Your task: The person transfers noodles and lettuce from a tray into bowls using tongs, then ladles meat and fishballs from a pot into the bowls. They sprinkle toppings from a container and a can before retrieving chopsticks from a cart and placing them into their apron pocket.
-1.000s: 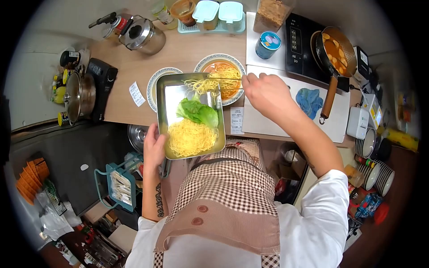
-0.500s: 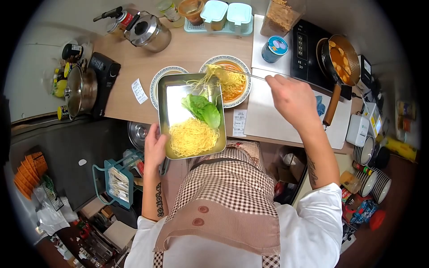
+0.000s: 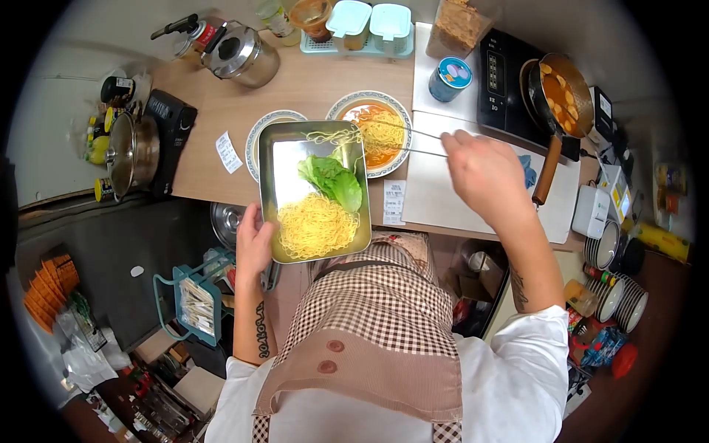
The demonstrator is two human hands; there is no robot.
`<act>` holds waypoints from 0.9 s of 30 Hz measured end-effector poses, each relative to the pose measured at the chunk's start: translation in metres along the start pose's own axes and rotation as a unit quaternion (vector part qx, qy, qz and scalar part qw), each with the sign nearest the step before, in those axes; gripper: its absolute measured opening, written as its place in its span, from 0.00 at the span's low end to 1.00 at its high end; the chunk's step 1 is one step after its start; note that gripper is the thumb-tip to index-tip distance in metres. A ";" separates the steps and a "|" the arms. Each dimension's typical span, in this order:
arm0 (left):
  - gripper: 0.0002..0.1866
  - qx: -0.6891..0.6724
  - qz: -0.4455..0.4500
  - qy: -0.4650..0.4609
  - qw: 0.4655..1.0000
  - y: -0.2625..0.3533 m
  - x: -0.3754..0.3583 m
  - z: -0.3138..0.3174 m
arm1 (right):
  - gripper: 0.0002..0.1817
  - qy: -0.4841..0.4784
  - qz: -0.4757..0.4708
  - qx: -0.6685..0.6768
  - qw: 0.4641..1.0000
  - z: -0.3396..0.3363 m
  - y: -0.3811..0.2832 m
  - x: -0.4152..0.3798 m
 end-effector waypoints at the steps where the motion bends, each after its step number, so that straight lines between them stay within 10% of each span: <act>1: 0.21 0.002 0.005 0.000 1.000 -0.002 0.000 0.000 | 0.13 -0.006 -0.020 -0.006 1.000 -0.003 -0.007 0.005; 6: 0.22 0.000 0.011 -0.015 1.000 -0.004 -0.002 0.001 | 0.04 0.044 -0.126 -0.033 0.991 0.022 -0.025 0.041; 27: 0.21 -0.010 0.000 -0.005 1.000 -0.012 -0.011 -0.006 | 0.11 -0.025 -0.047 -0.021 0.998 -0.014 -0.011 0.009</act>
Point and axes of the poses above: each hand's wrist, its own x-axis towards the middle knuckle, its own z-axis out of the palm, y = z × x, the point moved 1 cm from there along x, towards the middle knuckle, and after that the axes turned 9 degrees about z, right-handed, at the moved point
